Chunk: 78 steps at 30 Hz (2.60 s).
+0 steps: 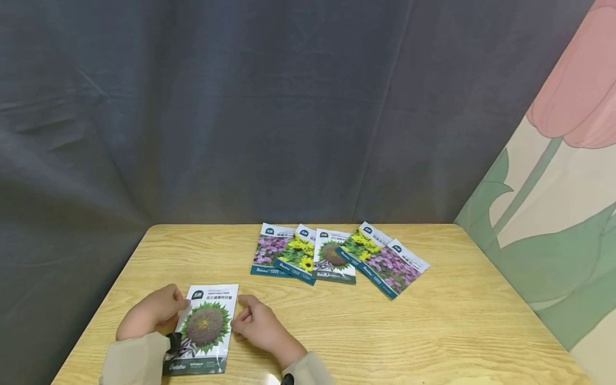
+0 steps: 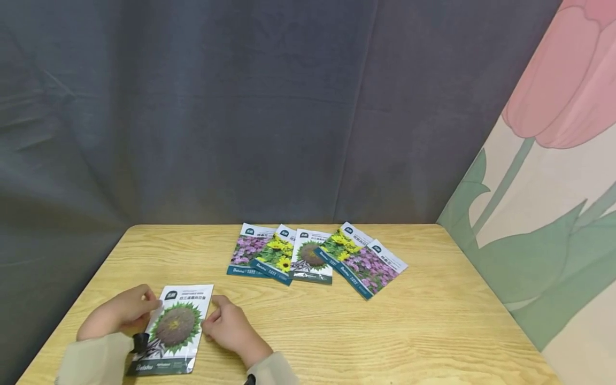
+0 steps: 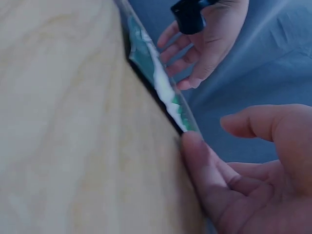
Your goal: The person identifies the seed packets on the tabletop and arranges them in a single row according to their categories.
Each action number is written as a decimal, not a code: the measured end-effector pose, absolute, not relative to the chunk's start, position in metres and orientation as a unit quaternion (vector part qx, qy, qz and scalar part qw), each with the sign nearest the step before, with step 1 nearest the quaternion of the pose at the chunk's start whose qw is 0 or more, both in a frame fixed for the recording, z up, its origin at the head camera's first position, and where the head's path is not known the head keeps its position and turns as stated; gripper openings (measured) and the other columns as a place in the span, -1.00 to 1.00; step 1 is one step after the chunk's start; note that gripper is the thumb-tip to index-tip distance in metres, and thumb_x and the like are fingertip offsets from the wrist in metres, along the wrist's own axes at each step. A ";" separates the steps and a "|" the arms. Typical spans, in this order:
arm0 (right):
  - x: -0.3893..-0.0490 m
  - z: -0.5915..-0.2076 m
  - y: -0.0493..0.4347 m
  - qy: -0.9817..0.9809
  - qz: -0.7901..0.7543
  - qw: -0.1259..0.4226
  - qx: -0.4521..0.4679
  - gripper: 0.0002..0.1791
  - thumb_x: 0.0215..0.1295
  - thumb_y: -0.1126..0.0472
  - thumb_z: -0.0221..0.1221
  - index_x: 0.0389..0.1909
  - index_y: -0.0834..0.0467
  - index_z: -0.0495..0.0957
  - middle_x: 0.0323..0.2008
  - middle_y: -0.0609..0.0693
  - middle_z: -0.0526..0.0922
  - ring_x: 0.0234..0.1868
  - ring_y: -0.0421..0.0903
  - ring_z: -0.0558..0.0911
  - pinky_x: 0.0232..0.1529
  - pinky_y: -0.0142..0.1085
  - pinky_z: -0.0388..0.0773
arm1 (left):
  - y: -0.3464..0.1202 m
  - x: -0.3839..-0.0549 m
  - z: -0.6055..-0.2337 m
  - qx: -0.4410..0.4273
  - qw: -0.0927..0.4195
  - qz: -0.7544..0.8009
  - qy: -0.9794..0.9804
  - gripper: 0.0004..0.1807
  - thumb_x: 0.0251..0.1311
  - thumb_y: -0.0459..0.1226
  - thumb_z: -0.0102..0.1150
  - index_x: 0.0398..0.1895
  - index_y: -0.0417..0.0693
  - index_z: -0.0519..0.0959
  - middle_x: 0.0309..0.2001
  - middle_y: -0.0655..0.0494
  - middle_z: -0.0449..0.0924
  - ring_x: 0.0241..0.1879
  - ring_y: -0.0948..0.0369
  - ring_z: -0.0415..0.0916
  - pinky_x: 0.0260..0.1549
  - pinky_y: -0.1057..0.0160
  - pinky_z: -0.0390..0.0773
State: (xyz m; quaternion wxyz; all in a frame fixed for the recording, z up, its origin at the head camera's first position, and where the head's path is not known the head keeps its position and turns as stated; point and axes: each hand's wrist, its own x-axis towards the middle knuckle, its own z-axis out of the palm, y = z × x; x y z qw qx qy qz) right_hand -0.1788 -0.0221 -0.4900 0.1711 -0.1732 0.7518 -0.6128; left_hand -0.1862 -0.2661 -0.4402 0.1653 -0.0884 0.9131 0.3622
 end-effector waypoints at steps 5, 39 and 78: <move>-0.183 -0.480 -0.013 0.746 -0.613 0.199 -0.169 -0.36 0.38 0.35 0.18 0.44 0.36 0.26 -0.38 -0.07 0.64 -0.52 -0.18 0.63 -0.50 -0.35 0.63 | -0.264 -0.188 -0.432 -0.055 0.140 0.319 0.936 -0.65 0.45 -0.23 0.06 -0.02 -0.41 0.32 -0.49 -0.07 0.40 -0.55 0.14 0.27 -0.54 0.19 0.34; -0.234 -0.450 0.117 0.860 -0.503 -0.087 -0.021 -0.68 0.38 0.39 0.18 0.12 0.39 0.56 0.08 0.33 0.54 0.02 0.25 0.59 0.00 0.07 0.61 | -0.116 -0.197 -0.438 0.129 -0.105 0.265 0.950 -0.68 0.40 -0.30 0.20 0.18 -0.11 0.53 0.03 -0.07 0.52 -0.41 0.19 0.45 -0.50 0.20 0.44; -0.236 -0.452 0.162 0.866 -0.486 -0.049 0.102 -0.53 0.45 0.28 0.09 0.24 0.50 0.45 0.25 0.49 0.44 0.25 0.42 0.45 0.23 0.19 0.45 | -0.011 -0.251 -0.469 0.079 0.010 0.516 0.853 -0.44 0.35 -0.35 0.12 0.39 -0.34 0.35 0.34 -0.37 0.28 0.23 -0.22 0.41 0.18 -0.20 0.48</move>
